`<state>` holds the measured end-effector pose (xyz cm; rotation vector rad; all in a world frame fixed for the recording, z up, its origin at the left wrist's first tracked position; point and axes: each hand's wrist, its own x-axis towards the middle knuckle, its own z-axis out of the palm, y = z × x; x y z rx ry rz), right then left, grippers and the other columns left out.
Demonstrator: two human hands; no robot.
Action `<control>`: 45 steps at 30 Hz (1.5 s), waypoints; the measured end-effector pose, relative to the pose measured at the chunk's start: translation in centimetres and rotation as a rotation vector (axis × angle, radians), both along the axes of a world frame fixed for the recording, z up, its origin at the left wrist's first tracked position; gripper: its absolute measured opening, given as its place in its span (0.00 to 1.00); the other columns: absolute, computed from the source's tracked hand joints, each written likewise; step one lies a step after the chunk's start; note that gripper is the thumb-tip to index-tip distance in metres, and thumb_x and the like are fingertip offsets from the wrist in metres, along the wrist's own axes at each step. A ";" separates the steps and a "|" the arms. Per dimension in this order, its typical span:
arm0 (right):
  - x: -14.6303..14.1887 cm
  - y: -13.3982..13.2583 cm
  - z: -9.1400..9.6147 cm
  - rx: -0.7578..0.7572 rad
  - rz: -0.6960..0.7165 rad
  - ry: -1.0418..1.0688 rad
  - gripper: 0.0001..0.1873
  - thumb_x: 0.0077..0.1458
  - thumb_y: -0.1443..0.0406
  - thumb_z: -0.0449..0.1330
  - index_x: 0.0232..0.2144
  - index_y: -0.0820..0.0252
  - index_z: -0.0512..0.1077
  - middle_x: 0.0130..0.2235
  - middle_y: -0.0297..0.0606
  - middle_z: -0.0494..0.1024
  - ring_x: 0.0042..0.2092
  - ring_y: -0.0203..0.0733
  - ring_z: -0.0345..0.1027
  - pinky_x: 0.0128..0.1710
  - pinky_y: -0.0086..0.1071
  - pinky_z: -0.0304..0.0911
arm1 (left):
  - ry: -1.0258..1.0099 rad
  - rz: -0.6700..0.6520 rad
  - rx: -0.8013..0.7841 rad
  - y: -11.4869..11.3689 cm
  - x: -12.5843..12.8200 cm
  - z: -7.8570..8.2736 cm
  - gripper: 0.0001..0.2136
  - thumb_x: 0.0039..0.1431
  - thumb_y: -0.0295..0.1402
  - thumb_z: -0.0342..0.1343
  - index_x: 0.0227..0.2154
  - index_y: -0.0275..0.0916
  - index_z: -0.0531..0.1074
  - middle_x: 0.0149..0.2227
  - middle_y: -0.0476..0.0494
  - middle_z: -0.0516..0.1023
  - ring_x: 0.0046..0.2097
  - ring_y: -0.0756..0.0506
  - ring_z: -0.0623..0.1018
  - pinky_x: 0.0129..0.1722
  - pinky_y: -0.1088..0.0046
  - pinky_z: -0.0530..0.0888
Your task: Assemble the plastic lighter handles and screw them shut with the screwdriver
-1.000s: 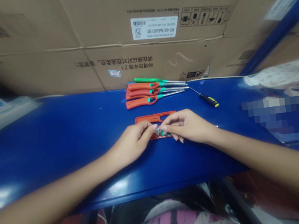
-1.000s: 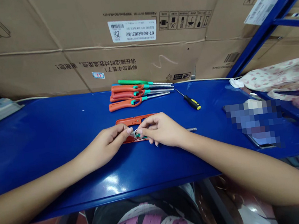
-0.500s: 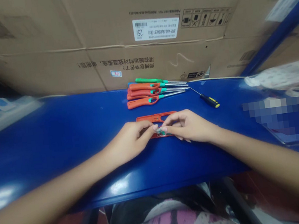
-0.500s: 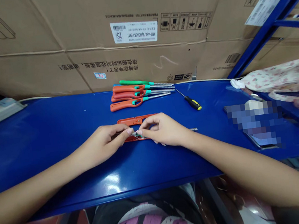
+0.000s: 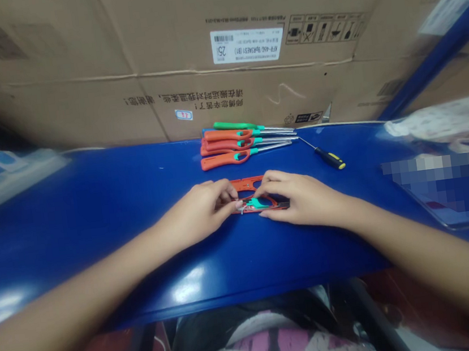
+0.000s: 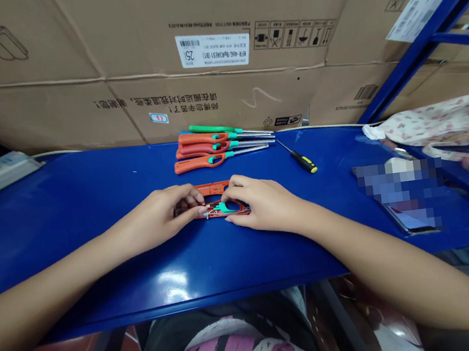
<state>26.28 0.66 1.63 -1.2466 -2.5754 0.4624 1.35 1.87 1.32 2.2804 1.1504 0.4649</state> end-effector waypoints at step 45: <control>0.5 -0.3 -0.4 0.061 0.330 -0.156 0.30 0.67 0.52 0.54 0.67 0.51 0.62 0.72 0.53 0.52 0.72 0.60 0.48 0.66 0.59 0.52 | 0.115 -0.092 -0.072 2.4 -2.0 1.2 0.06 0.56 0.36 0.65 0.35 0.45 0.85 0.37 0.50 0.86 0.39 0.46 0.83 0.41 0.73 0.75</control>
